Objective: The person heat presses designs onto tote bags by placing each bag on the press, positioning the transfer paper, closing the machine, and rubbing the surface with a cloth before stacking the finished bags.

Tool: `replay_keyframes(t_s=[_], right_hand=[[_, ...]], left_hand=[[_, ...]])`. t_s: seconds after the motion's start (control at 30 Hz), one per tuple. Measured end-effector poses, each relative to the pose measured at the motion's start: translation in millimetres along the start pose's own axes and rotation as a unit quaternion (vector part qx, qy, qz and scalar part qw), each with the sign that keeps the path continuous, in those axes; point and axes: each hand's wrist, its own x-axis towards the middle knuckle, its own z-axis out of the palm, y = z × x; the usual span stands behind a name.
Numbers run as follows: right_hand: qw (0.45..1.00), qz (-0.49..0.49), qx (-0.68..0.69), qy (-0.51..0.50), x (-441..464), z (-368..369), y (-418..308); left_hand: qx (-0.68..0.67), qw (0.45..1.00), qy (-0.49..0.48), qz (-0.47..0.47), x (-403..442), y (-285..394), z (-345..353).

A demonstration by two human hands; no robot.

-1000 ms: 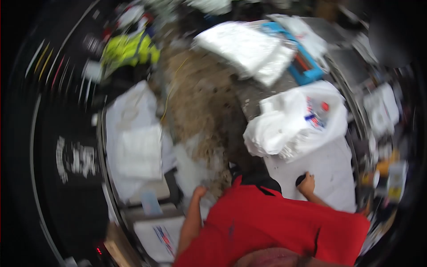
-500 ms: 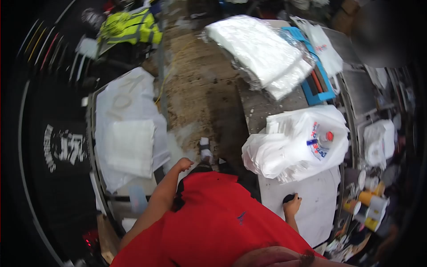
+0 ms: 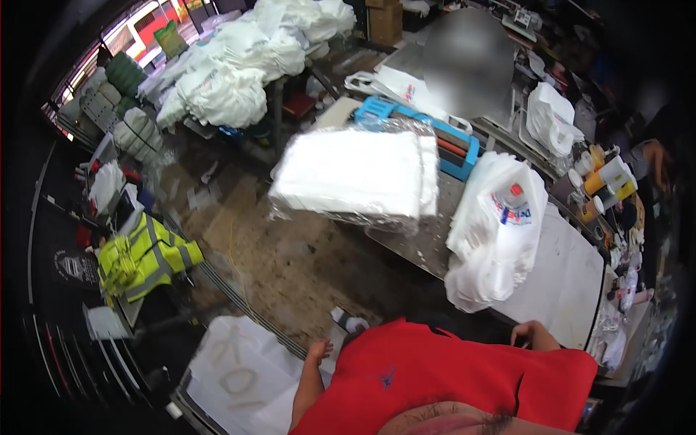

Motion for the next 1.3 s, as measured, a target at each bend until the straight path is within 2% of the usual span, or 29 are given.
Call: replay_keyframes(t_s=[0.07,0.13,0.17,0.2,0.27,0.3,0.33,0.37,0.4,0.43,0.47,0.5,0.53,0.57,0.6,0.63,0.7,0.73,0.83,0.87,0.93,0.97,1.03,1.07,1.13,1.17,1.23,1.3], right_hand=[[0.998,0.051,0.043,0.016,-79.1,103.4,-65.6],[0.997,-0.076,0.034,0.002,-23.0,115.6,-98.9],[0.992,-0.125,-0.003,0.001,-49.6,138.4,-135.3],[0.990,-0.135,0.027,-0.031,-49.6,146.6,-163.9],[0.980,-0.154,-0.124,-0.002,-96.0,171.4,-238.3],[0.961,-0.202,-0.191,0.006,-124.7,185.5,-272.1],[0.902,-0.253,-0.349,-0.044,-109.4,173.7,-312.9],[0.923,-0.242,-0.300,-0.014,-147.4,194.1,-341.6],[0.931,-0.250,-0.264,-0.026,-192.9,220.5,-371.0],[0.918,-0.262,-0.292,-0.053,-179.7,213.2,-406.6],[0.905,-0.247,-0.345,-0.037,-233.9,246.7,-440.3],[0.843,-0.293,-0.448,0.044,-251.9,265.9,-473.7],[0.830,-0.347,-0.437,0.012,-274.7,290.6,-502.0],[0.788,-0.391,-0.475,0.027,-285.0,311.7,-535.8],[0.806,-0.377,-0.455,-0.035,-312.8,346.3,-569.6],[0.775,-0.440,-0.453,-0.029,-307.3,363.3,-604.8],[0.755,-0.482,-0.439,-0.068,-303.8,406.6,-680.7],[0.736,-0.507,-0.437,-0.101,-308.8,435.4,-719.1],[0.671,-0.591,-0.441,-0.079,-336.3,522.8,-807.3],[0.587,-0.660,-0.467,-0.027,-331.6,548.4,-839.0],[0.586,-0.679,-0.441,0.025,-341.1,602.3,-879.8],[0.584,-0.681,-0.442,0.014,-340.8,624.7,-898.1],[0.532,-0.712,-0.453,0.070,-329.3,657.7,-927.5],[0.540,-0.701,-0.454,0.107,-315.6,672.2,-938.6],[0.589,-0.637,-0.477,0.136,-320.0,688.7,-948.5],[0.593,-0.636,-0.476,0.131,-317.3,689.3,-955.6],[0.602,-0.653,-0.438,0.141,-303.9,682.1,-965.8],[0.641,-0.644,-0.364,0.205,-308.5,667.5,-962.3]], left_hand=[[-0.049,0.999,-0.001,0.001,-5.0,14.5,-53.3],[-0.058,0.998,-0.003,0.014,-2.9,30.7,-100.8],[-0.067,0.998,-0.008,0.022,-2.4,34.8,-120.8],[-0.065,0.998,-0.007,0.020,2.4,42.1,-138.2],[-0.079,0.995,0.009,0.054,15.1,66.0,-174.1],[-0.067,0.996,0.015,0.049,9.0,86.1,-185.2],[-0.067,0.996,0.017,0.050,10.1,103.6,-191.5],[-0.072,0.994,0.018,0.086,13.1,118.5,-199.2],[-0.076,0.989,0.021,0.122,15.5,133.6,-210.6],[-0.079,0.989,0.022,0.126,16.8,151.6,-222.1],[-0.095,0.985,0.017,0.141,16.2,164.8,-233.1],[-0.114,0.981,0.013,0.155,17.1,171.2,-241.6],[-0.128,0.979,0.014,0.157,21.4,174.6,-253.3],[-0.122,0.979,0.032,0.162,25.4,176.2,-272.3],[-0.116,0.978,0.054,0.164,28.6,175.6,-288.8],[-0.134,0.975,0.066,0.166,33.8,170.3,-303.1],[-0.093,0.985,0.117,0.085,37.0,166.3,-338.0],[-0.107,0.982,0.132,0.085,32.3,176.2,-350.4],[-0.132,0.981,0.131,0.049,3.9,201.4,-368.1],[-0.149,0.978,0.138,0.047,7.5,218.8,-371.0],[-0.195,0.966,0.111,0.127,1.8,249.0,-392.1],[-0.197,0.965,0.121,0.123,-0.5,271.1,-404.5],[-0.230,0.937,0.089,0.247,-16.1,337.8,-413.4],[-0.226,0.937,0.087,0.251,-24.4,372.2,-419.4],[-0.183,0.901,0.066,0.389,-43.7,444.4,-429.0],[-0.162,0.905,0.047,0.391,-56.7,483.5,-432.2],[0.095,0.865,0.017,0.493,-72.4,549.3,-435.4],[0.197,0.846,-0.096,0.487,-43.2,589.6,-440.3]])
